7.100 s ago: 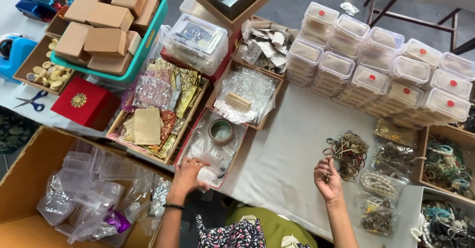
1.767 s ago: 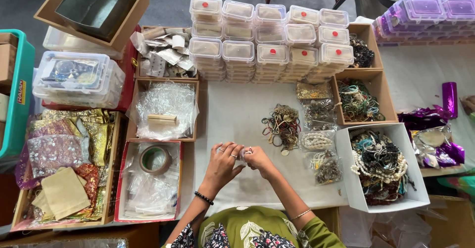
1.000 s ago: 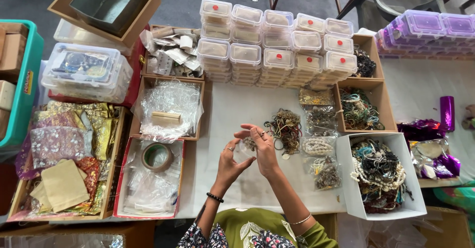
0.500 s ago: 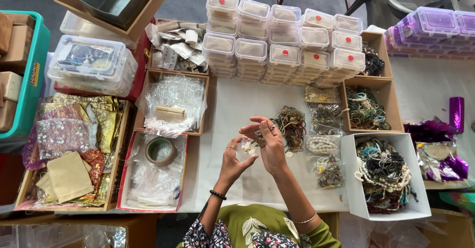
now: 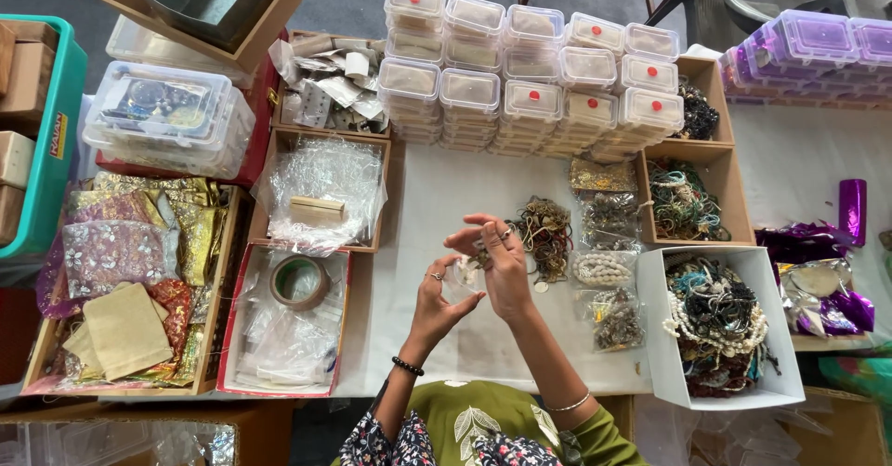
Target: The person sorts through various jewelry items, including necklaces and bracelets, on a table covered with boxes and containers. They place selected items into small plastic bags and then into small paper bags, which are subsequently placed into clear plastic containers.
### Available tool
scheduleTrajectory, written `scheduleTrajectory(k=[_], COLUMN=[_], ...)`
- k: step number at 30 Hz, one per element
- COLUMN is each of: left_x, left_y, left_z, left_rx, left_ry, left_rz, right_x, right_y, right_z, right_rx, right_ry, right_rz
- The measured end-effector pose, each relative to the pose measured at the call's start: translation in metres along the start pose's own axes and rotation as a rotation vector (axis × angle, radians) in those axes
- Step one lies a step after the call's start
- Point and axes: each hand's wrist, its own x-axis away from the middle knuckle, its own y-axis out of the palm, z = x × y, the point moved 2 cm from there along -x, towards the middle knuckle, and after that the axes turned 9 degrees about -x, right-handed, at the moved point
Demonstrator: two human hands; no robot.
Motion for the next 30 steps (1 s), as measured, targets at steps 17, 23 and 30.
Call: scheduleTrajectory(k=[17,23,30], left_x=[0.002,0.002,0.003], left_y=[0.004,0.002,-0.003], left_z=[0.003,0.006,0.011], left_rx=[0.067,-0.013,0.008], left_ry=[-0.049,-0.011,-0.025], left_rz=[0.009,0.009,0.037], right_x=[0.012,0.016,0.03], right_y=[-0.01,-0.011,-0.021], right_z=[0.023,0.02,0.014], right_rx=[0.147,0.533,0.649], right_ry=[0.105,-0.009,0.011], right_rz=[-0.024,-0.19,-0.18])
